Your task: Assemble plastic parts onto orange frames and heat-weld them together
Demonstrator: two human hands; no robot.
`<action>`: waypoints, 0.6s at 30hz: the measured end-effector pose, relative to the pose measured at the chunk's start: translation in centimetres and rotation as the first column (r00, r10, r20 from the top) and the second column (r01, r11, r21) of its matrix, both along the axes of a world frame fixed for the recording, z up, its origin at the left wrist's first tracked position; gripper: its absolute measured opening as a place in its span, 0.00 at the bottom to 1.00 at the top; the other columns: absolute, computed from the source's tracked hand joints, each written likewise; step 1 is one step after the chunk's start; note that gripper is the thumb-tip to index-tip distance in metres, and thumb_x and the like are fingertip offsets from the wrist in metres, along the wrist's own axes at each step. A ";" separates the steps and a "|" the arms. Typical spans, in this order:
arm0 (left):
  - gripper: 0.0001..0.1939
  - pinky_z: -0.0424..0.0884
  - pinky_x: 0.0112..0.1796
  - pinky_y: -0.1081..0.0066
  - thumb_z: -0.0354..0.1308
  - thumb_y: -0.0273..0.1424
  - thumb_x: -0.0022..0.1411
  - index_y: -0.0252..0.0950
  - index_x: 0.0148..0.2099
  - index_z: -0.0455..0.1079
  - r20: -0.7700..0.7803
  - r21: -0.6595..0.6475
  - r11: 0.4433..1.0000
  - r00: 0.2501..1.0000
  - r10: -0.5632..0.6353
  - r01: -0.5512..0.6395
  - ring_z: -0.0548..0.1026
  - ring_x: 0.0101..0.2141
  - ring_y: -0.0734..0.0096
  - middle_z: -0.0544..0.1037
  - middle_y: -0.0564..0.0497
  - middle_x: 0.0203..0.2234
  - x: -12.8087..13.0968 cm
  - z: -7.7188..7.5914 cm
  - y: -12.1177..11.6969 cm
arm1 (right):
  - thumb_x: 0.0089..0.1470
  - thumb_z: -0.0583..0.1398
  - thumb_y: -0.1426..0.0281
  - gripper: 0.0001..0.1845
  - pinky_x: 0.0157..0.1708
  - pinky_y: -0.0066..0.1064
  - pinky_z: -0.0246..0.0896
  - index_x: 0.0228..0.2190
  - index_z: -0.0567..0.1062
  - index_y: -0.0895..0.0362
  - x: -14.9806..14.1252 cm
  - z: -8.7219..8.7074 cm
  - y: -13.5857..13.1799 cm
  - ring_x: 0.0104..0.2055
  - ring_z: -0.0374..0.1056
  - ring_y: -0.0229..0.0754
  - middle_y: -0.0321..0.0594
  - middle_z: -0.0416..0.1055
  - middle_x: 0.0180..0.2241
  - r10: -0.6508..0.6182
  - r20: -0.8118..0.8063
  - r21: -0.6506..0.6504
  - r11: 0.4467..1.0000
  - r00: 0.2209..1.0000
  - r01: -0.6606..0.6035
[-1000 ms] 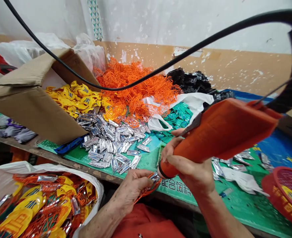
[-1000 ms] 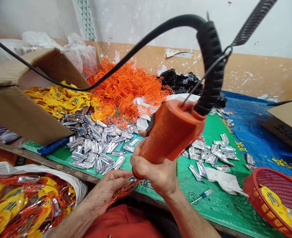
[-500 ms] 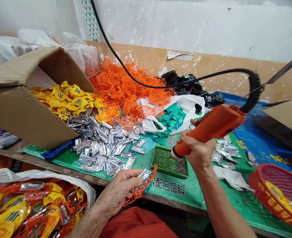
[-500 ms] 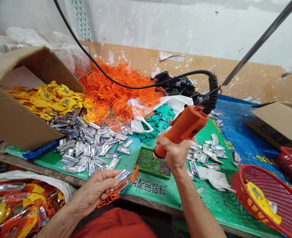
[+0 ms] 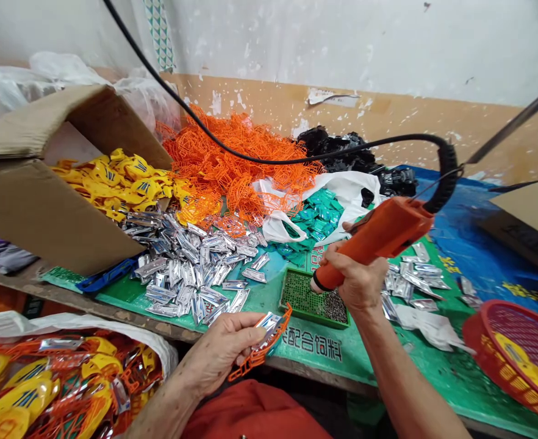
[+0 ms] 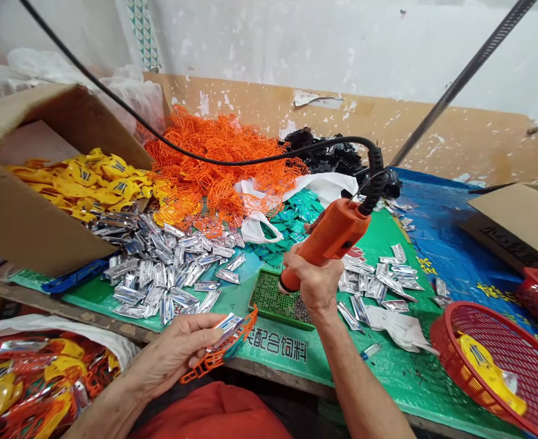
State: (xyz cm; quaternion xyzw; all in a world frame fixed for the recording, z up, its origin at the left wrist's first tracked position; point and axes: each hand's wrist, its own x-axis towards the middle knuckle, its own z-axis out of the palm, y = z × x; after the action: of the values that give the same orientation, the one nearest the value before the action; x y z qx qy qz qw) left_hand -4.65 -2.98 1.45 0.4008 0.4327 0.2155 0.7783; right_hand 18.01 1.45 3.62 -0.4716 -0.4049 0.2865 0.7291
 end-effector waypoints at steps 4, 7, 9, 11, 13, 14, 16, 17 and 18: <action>0.21 0.48 0.21 0.78 0.65 0.43 0.50 0.34 0.42 0.78 0.036 -0.018 1.000 0.999 -0.002 0.002 0.58 0.20 0.82 0.73 0.54 0.21 0.0 0.0 0.0 | 0.36 0.67 0.73 0.08 0.22 0.33 0.62 0.19 0.71 0.59 0.0 -0.1 0.0 0.19 0.65 0.37 0.33 0.69 0.19 0.005 0.010 -0.005 1.000 1.000 -0.005; 0.22 0.51 0.22 0.77 0.66 0.42 0.50 0.34 0.44 0.78 0.062 -0.025 1.000 0.998 -0.005 0.006 0.61 0.21 0.80 0.76 0.51 0.24 -0.1 -0.1 -0.1 | 0.37 0.67 0.73 0.10 0.23 0.34 0.62 0.25 0.73 0.59 0.0 -0.1 -0.1 0.19 0.65 0.38 0.32 0.70 0.19 0.010 0.012 0.003 1.000 1.000 -0.010; 0.22 0.50 0.22 0.76 0.65 0.43 0.51 0.34 0.44 0.77 0.053 -0.007 1.000 0.998 -0.023 0.023 0.61 0.21 0.80 0.76 0.50 0.25 -0.2 -0.3 -0.1 | 0.37 0.67 0.72 0.13 0.23 0.34 0.62 0.29 0.72 0.58 0.0 0.0 -0.1 0.19 0.65 0.38 0.31 0.70 0.19 0.008 0.014 0.009 1.000 1.000 -0.009; 0.23 0.50 0.22 0.76 0.64 0.44 0.52 0.34 0.45 0.77 0.034 0.018 0.999 0.999 -0.036 0.035 0.61 0.21 0.79 0.76 0.50 0.25 -0.3 -0.4 -0.1 | 0.37 0.67 0.72 0.13 0.24 0.34 0.62 0.29 0.72 0.58 0.0 0.0 -0.1 0.20 0.65 0.37 0.31 0.70 0.20 0.003 0.019 0.013 1.000 1.000 -0.003; 0.23 0.51 0.23 0.75 0.63 0.45 0.53 0.34 0.46 0.77 0.023 0.038 0.998 0.999 -0.043 0.043 0.62 0.22 0.78 0.76 0.50 0.26 -0.4 -0.5 -0.1 | 0.37 0.67 0.72 0.13 0.24 0.34 0.62 0.28 0.71 0.58 0.0 -0.1 -0.1 0.20 0.65 0.37 0.31 0.70 0.20 -0.002 0.025 0.012 1.000 1.000 0.002; 0.24 0.52 0.23 0.75 0.63 0.45 0.53 0.34 0.46 0.76 0.026 0.044 0.998 0.999 -0.046 0.044 0.62 0.22 0.77 0.76 0.50 0.26 -0.4 -0.6 -0.1 | 0.37 0.67 0.72 0.12 0.25 0.34 0.63 0.27 0.71 0.58 0.0 -0.1 -0.1 0.20 0.65 0.37 0.31 0.70 0.20 -0.003 0.029 0.010 1.000 1.000 0.002; 0.23 0.52 0.24 0.75 0.63 0.45 0.53 0.34 0.45 0.77 0.035 0.046 0.998 0.998 -0.050 0.049 0.62 0.23 0.77 0.76 0.50 0.26 -0.4 -0.6 -0.1 | 0.37 0.66 0.72 0.11 0.25 0.33 0.63 0.27 0.71 0.57 0.0 -0.1 -0.1 0.21 0.64 0.37 0.31 0.70 0.20 0.000 0.038 0.006 1.000 0.999 0.000; 0.22 0.52 0.24 0.75 0.63 0.45 0.53 0.33 0.45 0.77 0.039 0.047 0.998 0.998 -0.052 0.050 0.62 0.23 0.77 0.76 0.50 0.26 -0.4 -0.5 -0.1 | 0.37 0.66 0.72 0.10 0.25 0.33 0.63 0.26 0.71 0.57 -0.1 -0.1 -0.1 0.21 0.64 0.36 0.31 0.69 0.20 0.003 0.042 0.004 1.000 0.999 -0.003; 0.22 0.51 0.24 0.75 0.63 0.44 0.53 0.33 0.44 0.77 0.041 0.050 0.997 0.998 -0.054 0.051 0.61 0.22 0.78 0.75 0.51 0.25 -0.3 -0.4 -0.1 | 0.38 0.65 0.72 0.10 0.25 0.33 0.63 0.25 0.71 0.57 -0.1 0.0 -0.2 0.21 0.64 0.36 0.30 0.69 0.20 0.006 0.044 0.003 1.000 0.999 -0.006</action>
State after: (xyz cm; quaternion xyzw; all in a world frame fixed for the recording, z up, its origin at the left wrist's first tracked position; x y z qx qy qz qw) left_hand -4.96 -3.09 1.02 0.4261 0.4000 0.2139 0.7827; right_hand 17.93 1.30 3.57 -0.4756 -0.4227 0.2776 0.7198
